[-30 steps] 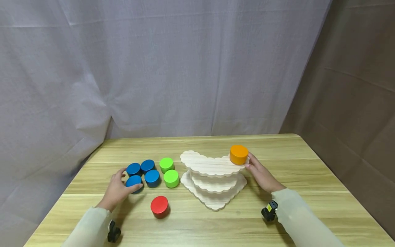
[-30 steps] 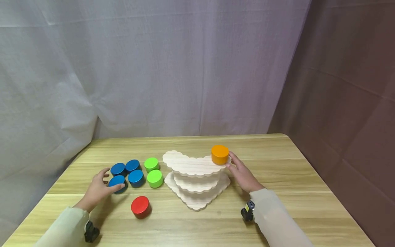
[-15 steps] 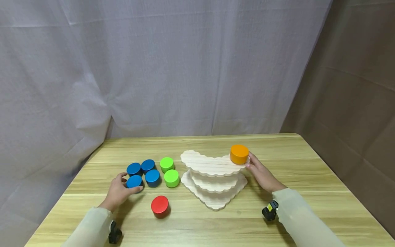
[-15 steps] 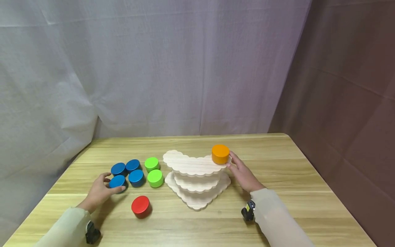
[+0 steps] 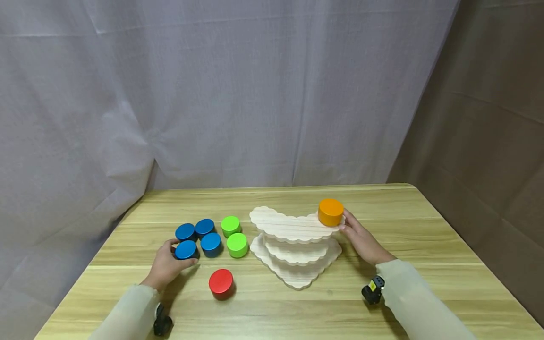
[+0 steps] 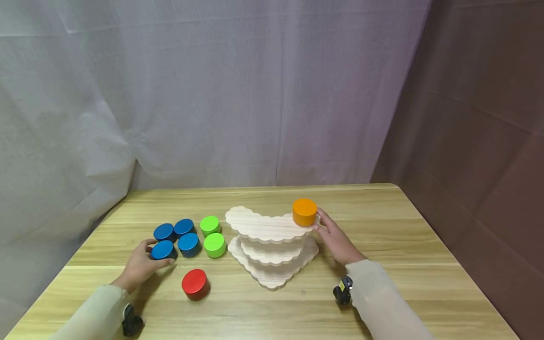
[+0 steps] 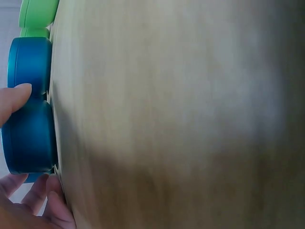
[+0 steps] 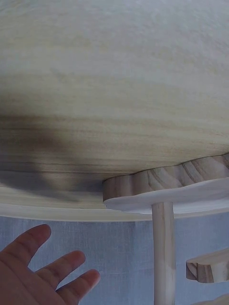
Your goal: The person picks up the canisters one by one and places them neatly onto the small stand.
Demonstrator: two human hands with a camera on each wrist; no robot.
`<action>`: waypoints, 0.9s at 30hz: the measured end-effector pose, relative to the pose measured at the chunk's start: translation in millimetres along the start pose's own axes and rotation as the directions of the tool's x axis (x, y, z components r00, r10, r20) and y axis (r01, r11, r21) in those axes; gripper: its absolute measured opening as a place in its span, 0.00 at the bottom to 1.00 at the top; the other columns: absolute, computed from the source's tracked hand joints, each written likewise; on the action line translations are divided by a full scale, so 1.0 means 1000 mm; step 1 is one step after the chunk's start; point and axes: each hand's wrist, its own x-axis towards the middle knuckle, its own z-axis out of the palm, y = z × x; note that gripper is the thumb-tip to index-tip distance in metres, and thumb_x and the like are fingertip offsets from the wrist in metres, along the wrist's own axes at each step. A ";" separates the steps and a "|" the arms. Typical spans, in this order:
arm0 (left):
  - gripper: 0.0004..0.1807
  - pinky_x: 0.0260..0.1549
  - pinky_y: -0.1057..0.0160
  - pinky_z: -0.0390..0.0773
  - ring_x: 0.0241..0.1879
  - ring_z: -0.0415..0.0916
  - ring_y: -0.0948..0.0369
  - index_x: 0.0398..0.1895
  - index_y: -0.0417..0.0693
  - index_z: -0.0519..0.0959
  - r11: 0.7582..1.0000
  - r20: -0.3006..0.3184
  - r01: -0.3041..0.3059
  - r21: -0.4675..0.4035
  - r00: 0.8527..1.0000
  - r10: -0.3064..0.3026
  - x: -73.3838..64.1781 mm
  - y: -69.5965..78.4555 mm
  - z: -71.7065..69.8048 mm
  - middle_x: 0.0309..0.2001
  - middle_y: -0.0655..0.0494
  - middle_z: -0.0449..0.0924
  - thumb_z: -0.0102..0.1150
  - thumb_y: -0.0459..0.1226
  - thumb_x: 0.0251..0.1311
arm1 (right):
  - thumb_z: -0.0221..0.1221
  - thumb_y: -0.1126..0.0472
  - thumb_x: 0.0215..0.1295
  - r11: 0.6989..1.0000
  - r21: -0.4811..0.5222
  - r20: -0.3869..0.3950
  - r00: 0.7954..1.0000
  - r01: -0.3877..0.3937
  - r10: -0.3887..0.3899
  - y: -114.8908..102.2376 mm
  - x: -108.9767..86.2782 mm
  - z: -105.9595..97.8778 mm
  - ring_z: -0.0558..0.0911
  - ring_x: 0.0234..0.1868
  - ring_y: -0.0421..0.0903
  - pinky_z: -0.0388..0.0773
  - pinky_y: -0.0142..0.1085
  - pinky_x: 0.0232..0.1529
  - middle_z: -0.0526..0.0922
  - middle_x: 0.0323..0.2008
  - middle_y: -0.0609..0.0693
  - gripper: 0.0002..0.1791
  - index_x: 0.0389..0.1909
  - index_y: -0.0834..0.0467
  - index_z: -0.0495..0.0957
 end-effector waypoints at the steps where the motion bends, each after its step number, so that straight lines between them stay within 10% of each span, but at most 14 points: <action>1: 0.46 0.54 0.44 0.71 0.54 0.66 0.39 0.66 0.28 0.57 1.000 0.000 0.003 -0.001 1.000 -0.003 0.000 0.000 0.000 0.57 0.29 0.65 0.73 0.40 0.49 | 0.39 0.50 0.77 1.000 0.002 -0.001 1.000 0.002 -0.002 0.000 0.000 0.000 0.52 0.70 0.71 0.49 0.67 0.64 0.45 0.73 0.69 0.35 0.77 0.57 0.39; 15: 0.40 0.58 0.37 0.65 0.58 0.63 0.35 0.62 0.28 0.59 0.999 0.004 0.053 0.001 0.999 -0.053 0.001 0.005 0.003 0.61 0.27 0.64 0.69 0.36 0.52 | 0.40 0.50 0.77 1.000 0.009 -0.001 1.000 0.000 0.000 -0.001 0.000 0.001 0.51 0.71 0.70 0.48 0.68 0.64 0.45 0.73 0.69 0.35 0.77 0.57 0.39; 27: 0.38 0.57 0.39 0.65 0.57 0.61 0.39 0.62 0.26 0.59 0.999 -0.083 -0.042 0.006 0.996 0.042 -0.004 0.021 -0.002 0.59 0.30 0.61 0.65 0.35 0.52 | 0.40 0.50 0.77 1.000 0.003 -0.005 1.000 -0.006 0.006 -0.002 -0.001 0.000 0.51 0.70 0.70 0.48 0.68 0.63 0.45 0.73 0.69 0.35 0.77 0.56 0.39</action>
